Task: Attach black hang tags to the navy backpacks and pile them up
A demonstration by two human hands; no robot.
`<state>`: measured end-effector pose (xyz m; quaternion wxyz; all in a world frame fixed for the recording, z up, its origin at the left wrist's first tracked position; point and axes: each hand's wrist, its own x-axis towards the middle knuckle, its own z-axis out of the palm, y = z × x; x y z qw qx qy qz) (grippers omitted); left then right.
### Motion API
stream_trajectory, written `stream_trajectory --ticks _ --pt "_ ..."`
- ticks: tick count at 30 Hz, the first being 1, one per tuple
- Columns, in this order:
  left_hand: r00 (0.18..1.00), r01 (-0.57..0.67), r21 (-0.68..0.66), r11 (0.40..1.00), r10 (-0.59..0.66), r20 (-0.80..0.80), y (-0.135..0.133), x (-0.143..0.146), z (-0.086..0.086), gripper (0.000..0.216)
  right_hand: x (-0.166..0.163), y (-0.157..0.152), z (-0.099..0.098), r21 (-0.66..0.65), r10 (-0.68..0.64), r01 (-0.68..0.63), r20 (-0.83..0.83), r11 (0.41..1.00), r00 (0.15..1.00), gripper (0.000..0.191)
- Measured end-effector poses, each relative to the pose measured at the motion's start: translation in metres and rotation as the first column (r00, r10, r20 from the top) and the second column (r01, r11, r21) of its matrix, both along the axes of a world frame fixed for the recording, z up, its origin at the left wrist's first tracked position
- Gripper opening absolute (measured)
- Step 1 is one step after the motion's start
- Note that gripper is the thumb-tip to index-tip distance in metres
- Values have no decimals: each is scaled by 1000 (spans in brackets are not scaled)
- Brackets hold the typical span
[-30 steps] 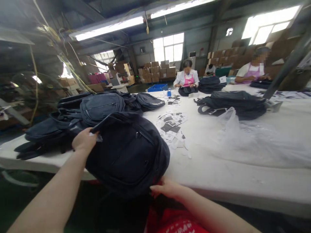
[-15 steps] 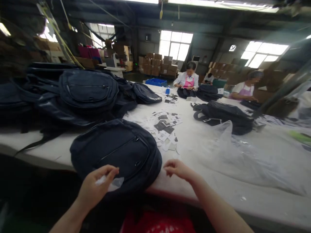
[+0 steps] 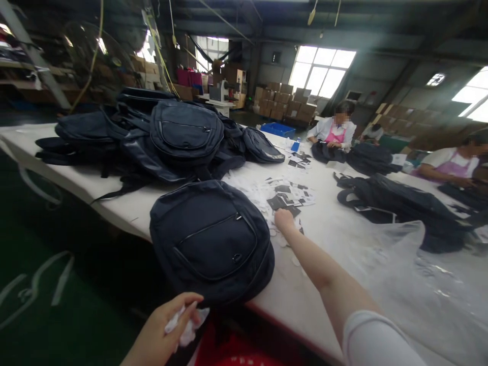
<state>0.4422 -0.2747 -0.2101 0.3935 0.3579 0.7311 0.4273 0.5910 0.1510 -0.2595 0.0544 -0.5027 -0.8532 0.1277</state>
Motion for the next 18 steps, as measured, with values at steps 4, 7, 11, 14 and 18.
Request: stream_trajectory --ticks 4,7,11,14,18 --pt "999 -11 10 1000 10 52 -5 -5 1 55 9 19 7 -42 -78 78 0 996 997 27" --pt "988 -41 14 999 39 148 -5 -10 -6 62 27 36 22 -112 -110 104 -49 988 993 28" --pt "975 -124 35 992 116 188 1 -8 -9 63 30 37 34 -169 -76 59 -92 984 993 26" --pt "957 -259 114 959 239 166 5 0 -4 60 9 18 34 -160 -13 -7 -124 987 992 21" --pt "934 -350 190 917 327 144 7 7 -5 56 -20 -3 27 -140 75 -112 -244 984 967 20"
